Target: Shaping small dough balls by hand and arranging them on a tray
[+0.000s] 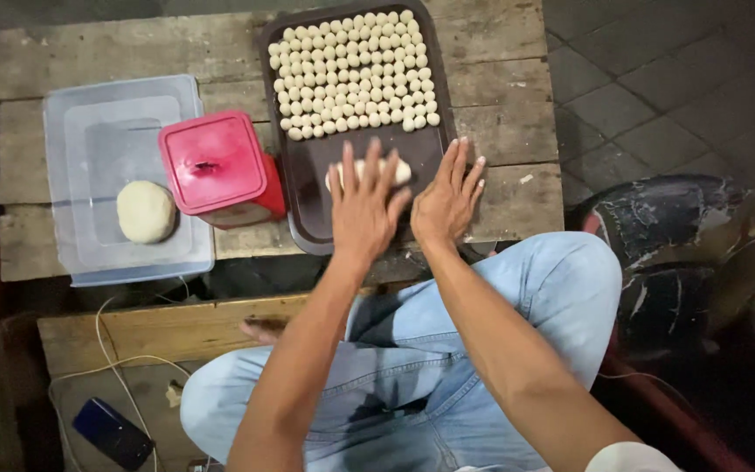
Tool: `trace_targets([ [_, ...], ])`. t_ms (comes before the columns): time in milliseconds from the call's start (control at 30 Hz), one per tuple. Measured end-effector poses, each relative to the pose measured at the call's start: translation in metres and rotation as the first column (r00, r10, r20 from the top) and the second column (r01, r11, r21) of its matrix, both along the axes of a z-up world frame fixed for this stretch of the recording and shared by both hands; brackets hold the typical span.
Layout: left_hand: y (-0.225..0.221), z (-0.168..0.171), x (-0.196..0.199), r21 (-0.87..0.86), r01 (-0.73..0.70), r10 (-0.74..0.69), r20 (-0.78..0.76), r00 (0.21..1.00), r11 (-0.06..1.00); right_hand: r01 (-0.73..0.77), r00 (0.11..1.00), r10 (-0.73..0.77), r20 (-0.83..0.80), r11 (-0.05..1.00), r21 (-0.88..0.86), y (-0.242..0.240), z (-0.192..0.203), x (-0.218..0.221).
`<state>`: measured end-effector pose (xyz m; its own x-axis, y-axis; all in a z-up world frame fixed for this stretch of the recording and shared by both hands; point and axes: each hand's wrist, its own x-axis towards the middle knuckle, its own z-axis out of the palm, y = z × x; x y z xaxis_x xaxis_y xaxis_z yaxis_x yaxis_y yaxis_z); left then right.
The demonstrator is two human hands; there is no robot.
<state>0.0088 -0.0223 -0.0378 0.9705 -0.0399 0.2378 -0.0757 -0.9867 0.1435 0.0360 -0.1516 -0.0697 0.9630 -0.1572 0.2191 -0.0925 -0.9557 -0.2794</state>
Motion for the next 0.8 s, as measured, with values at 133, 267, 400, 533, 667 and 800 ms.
trace_targets([
  [133,-0.006,0.001,-0.053,-0.018,0.074,-0.075,-0.149,0.986,0.997,0.029,1.0,-0.029,0.008,0.999,0.039,-0.003,-0.007,-0.001],
  [267,-0.003,0.0,-0.007,-0.004,0.034,-0.034,-0.141,0.989,0.999,0.002,1.0,-0.002,0.014,1.0,0.028,-0.006,-0.016,-0.001],
  [400,0.002,-0.012,0.06,-0.043,-0.026,0.025,-0.033,0.999,0.999,0.002,0.999,-0.004,0.047,0.999,0.038,-0.001,-0.005,-0.003],
  [533,-0.014,-0.014,0.048,-0.026,-0.119,0.12,0.014,0.993,0.993,0.03,0.999,-0.031,0.017,0.998,0.056,-0.001,-0.005,0.003],
  [667,-0.028,0.011,-0.037,-0.054,-0.034,0.032,-0.048,0.998,0.998,0.035,0.999,-0.033,-0.014,0.991,0.132,-0.005,-0.01,0.001],
  [800,-0.02,-0.005,-0.057,-0.049,-0.026,0.021,-0.097,0.995,0.998,0.035,0.999,-0.035,-0.002,0.988,0.151,-0.003,-0.003,0.0],
])
